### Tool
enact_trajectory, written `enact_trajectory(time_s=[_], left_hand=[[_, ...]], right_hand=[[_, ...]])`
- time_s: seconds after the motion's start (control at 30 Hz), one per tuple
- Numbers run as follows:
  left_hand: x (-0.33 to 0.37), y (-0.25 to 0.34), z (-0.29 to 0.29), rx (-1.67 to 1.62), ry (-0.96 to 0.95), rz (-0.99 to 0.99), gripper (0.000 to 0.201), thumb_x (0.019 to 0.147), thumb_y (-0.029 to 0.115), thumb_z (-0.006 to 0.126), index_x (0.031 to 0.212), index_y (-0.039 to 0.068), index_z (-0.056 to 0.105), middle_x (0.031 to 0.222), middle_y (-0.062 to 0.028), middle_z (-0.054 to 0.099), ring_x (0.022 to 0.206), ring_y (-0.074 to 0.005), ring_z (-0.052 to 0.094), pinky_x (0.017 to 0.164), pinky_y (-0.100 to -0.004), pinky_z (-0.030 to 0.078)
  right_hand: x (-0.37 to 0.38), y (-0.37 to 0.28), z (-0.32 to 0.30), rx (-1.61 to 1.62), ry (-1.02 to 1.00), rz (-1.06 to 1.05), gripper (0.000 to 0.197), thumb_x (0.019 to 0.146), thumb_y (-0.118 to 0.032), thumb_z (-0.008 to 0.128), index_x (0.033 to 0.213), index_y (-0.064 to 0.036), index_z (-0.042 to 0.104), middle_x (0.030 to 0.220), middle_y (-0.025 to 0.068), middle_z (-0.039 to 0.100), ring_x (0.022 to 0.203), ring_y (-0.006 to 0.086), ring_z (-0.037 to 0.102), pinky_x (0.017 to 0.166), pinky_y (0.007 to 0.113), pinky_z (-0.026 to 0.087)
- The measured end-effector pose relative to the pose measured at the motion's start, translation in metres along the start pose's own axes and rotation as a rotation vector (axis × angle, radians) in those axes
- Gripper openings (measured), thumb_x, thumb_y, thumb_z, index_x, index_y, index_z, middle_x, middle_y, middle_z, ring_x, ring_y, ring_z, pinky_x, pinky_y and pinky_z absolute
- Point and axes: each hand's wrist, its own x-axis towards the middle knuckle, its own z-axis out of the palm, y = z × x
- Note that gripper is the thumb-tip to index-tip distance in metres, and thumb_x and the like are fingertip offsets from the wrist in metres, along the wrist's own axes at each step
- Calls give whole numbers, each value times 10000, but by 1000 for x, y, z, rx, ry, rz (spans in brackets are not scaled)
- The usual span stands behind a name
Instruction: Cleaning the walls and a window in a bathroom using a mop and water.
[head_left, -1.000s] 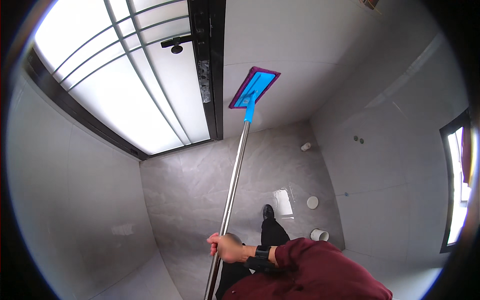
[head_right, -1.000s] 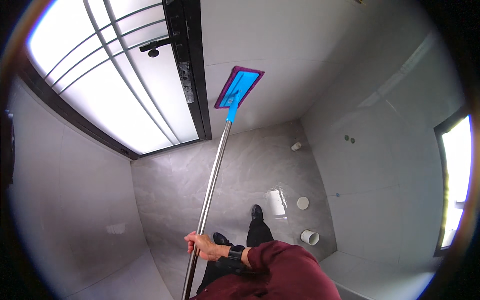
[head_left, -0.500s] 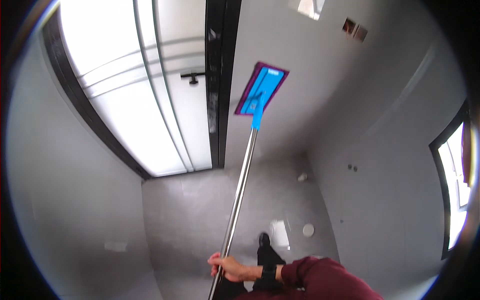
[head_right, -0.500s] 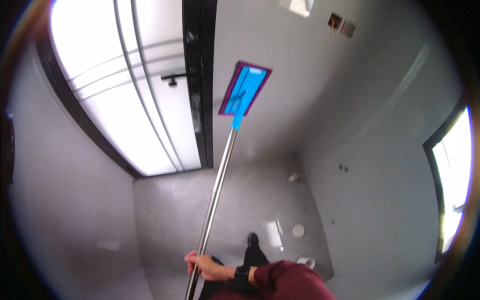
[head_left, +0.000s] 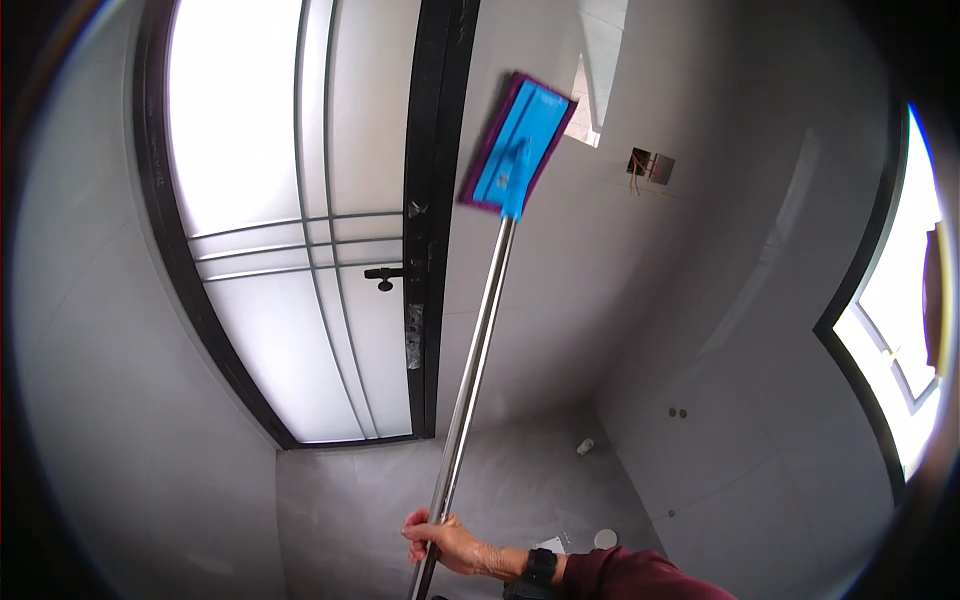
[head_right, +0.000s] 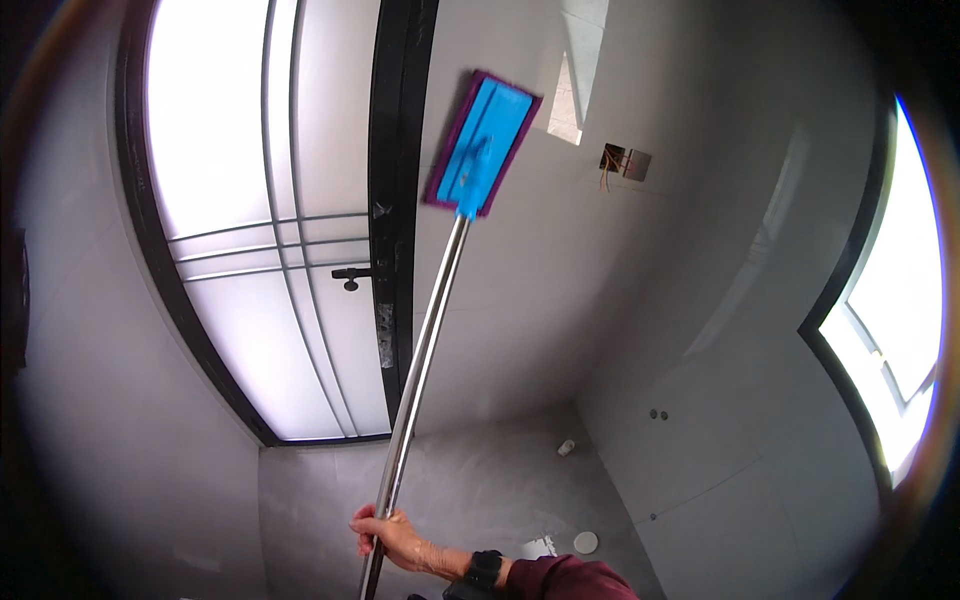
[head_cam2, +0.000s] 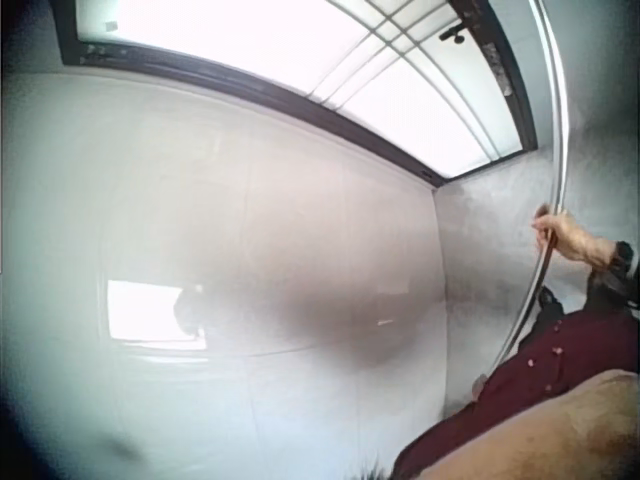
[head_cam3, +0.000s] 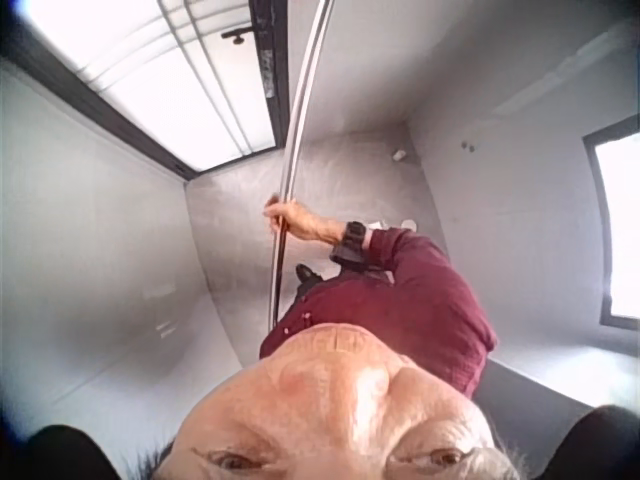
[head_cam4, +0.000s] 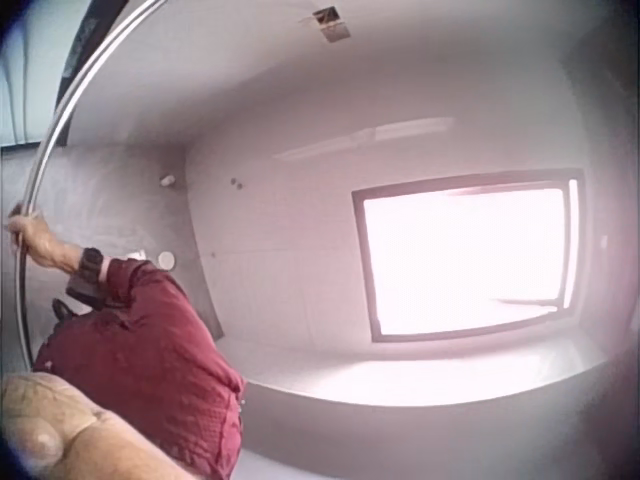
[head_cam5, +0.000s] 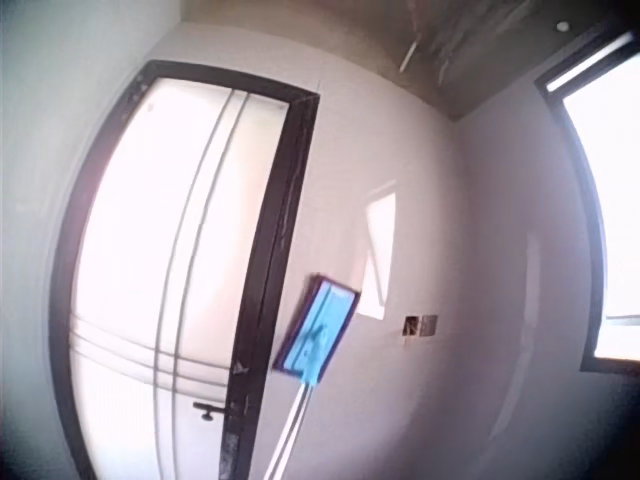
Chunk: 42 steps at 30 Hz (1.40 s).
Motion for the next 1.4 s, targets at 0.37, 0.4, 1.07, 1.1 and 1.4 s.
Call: enact_trajectory(time_s=[0.37, 0.4, 1.07, 1.1, 1.4], left_hand=[[17, 128, -83, -348, 94, 533, 351, 698, 324, 682, 570, 57, 495, 454, 7, 427, 415, -120, 451, 372, -321, 334], [3, 151, -95, -341, 111, 539, 351, 698, 324, 682, 570, 57, 495, 454, 7, 427, 415, -120, 451, 372, -321, 334], [-12, 205, -122, -585, -343, 490, 291, 783, 332, 579, 676, 63, 546, 493, 27, 442, 425, -98, 401, 402, -233, 345], [-9, 209, -124, -602, -339, 494, 289, 785, 330, 577, 678, 63, 546, 494, 27, 442, 426, -98, 400, 404, -232, 346], [-15, 204, -139, -937, -254, 391, 274, 799, 312, 561, 689, 62, 544, 506, 28, 440, 438, -98, 396, 419, -226, 349]], right_hand=[[-15, -192, 108, -412, -19, -884, 425, 792, -278, 563, 987, 81, 450, 552, 37, 466, 451, 121, 496, 436, 262, 447], [-16, -210, 115, -476, 59, -922, 424, 787, -286, 568, 969, 80, 453, 549, 38, 464, 439, 120, 489, 415, 257, 438], [18, -86, 19, -352, 256, -802, 247, 813, -211, 527, 898, 6, 444, 613, 54, 486, 468, 126, 502, 406, 260, 416], [16, -70, 12, -311, 226, -771, 232, 805, -202, 526, 871, 11, 461, 608, 61, 494, 476, 136, 513, 419, 267, 424], [-8, -98, 15, -495, 203, -486, 336, 771, -228, 611, 840, 44, 426, 624, 103, 531, 517, 164, 556, 463, 292, 466]])
